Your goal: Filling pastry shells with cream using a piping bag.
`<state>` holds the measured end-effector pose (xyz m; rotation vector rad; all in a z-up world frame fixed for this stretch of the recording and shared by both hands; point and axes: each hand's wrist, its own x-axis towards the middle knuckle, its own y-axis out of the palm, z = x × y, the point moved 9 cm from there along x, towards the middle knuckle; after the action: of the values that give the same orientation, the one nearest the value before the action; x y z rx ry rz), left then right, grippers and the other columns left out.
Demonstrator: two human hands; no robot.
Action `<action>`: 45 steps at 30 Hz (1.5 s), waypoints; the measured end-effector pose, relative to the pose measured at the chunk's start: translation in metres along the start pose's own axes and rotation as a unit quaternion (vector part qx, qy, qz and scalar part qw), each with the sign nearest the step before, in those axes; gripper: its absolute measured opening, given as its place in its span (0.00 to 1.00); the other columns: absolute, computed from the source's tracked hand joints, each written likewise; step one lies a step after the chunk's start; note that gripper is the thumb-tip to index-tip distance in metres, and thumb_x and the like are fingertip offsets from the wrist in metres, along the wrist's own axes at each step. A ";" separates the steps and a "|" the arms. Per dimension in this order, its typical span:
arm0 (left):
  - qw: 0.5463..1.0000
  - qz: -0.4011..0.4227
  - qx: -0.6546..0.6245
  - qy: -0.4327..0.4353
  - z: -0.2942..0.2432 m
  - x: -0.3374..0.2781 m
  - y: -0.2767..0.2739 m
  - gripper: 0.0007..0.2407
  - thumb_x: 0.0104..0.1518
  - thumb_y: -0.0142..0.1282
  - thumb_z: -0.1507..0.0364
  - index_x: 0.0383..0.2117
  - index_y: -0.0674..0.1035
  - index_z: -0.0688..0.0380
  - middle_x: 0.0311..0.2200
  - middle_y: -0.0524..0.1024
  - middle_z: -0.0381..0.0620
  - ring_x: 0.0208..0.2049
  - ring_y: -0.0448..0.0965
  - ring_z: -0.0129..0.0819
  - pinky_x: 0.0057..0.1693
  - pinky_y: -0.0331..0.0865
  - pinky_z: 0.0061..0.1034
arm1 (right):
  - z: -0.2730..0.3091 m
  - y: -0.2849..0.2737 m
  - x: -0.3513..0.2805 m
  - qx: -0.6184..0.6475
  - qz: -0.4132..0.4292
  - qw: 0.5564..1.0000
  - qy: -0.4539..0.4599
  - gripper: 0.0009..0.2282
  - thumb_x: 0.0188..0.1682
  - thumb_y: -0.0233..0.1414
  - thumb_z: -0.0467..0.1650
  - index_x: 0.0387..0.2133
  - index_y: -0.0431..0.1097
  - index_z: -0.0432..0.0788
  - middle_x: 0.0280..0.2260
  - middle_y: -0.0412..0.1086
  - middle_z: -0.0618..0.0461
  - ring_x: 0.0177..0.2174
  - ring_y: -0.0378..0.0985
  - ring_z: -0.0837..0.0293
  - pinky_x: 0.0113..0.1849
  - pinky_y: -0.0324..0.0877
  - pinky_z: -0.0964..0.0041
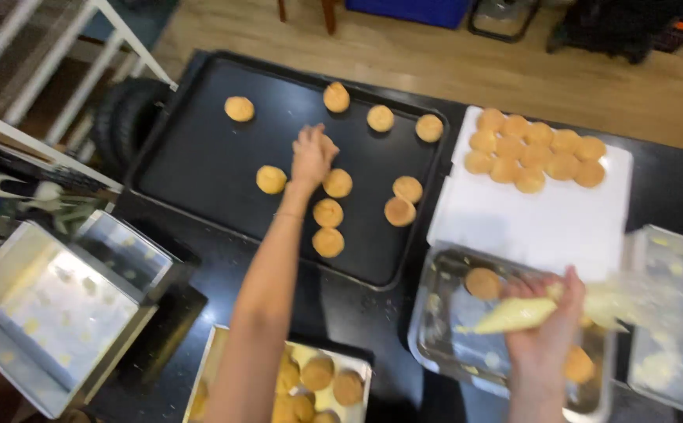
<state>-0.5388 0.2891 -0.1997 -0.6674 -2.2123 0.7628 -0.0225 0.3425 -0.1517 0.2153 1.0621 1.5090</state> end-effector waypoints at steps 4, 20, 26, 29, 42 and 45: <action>0.998 0.029 0.049 0.004 0.011 0.006 0.007 0.20 0.51 0.68 0.72 0.51 0.77 0.59 0.51 0.74 0.60 0.49 0.72 0.60 0.52 0.69 0.47 | 0.007 0.031 -0.019 -0.025 -0.033 0.999 0.002 0.19 0.59 0.51 0.44 0.20 0.58 0.51 0.22 0.53 0.62 0.27 0.55 0.63 0.35 0.61 0.67; 0.458 0.084 -0.814 -0.347 -0.306 -0.233 -0.114 0.18 0.62 0.53 0.63 0.54 0.74 0.61 0.53 0.77 0.47 0.55 0.78 0.36 0.62 0.72 0.32 | 0.075 0.096 -0.139 0.108 0.123 0.979 -0.119 0.23 0.62 0.50 0.44 0.20 0.54 0.50 0.20 0.52 0.59 0.24 0.56 0.62 0.32 0.60 0.65; 0.444 0.095 -0.808 -0.374 -0.373 -0.311 -0.115 0.20 0.62 0.55 0.61 0.54 0.75 0.62 0.52 0.78 0.47 0.52 0.78 0.33 0.60 0.71 0.29 | 0.104 0.112 -0.210 0.100 0.107 0.959 -0.242 0.23 0.60 0.45 0.47 0.19 0.55 0.49 0.18 0.53 0.57 0.22 0.58 0.59 0.29 0.61 0.61; 0.454 0.081 -0.793 -0.398 -0.393 -0.333 -0.121 0.20 0.60 0.56 0.60 0.52 0.77 0.61 0.51 0.78 0.47 0.51 0.78 0.32 0.59 0.71 0.27 | 0.112 0.113 -0.234 0.092 0.129 0.940 -0.301 0.23 0.62 0.42 0.48 0.21 0.55 0.48 0.19 0.54 0.55 0.22 0.59 0.58 0.30 0.62 0.60; 0.507 0.035 -0.780 -0.365 -0.413 -0.343 -0.140 0.17 0.62 0.55 0.63 0.49 0.79 0.63 0.49 0.80 0.48 0.50 0.79 0.32 0.58 0.71 0.29 | 0.115 0.121 -0.271 -0.013 0.151 0.892 -0.426 0.22 0.62 0.39 0.46 0.23 0.52 0.45 0.17 0.52 0.53 0.14 0.57 0.56 0.22 0.64 0.59; 0.512 0.033 -0.779 -0.361 -0.416 -0.343 -0.143 0.17 0.63 0.55 0.63 0.50 0.79 0.63 0.49 0.79 0.48 0.51 0.79 0.33 0.59 0.72 0.29 | 0.113 0.122 -0.263 -0.014 0.159 0.898 -0.411 0.23 0.63 0.39 0.45 0.21 0.50 0.45 0.16 0.51 0.53 0.13 0.53 0.58 0.19 0.61 0.61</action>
<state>-0.0481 0.1039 -0.0093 -1.3225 -3.1906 -1.6693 0.0384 0.1868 0.1102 0.9541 0.3245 1.4869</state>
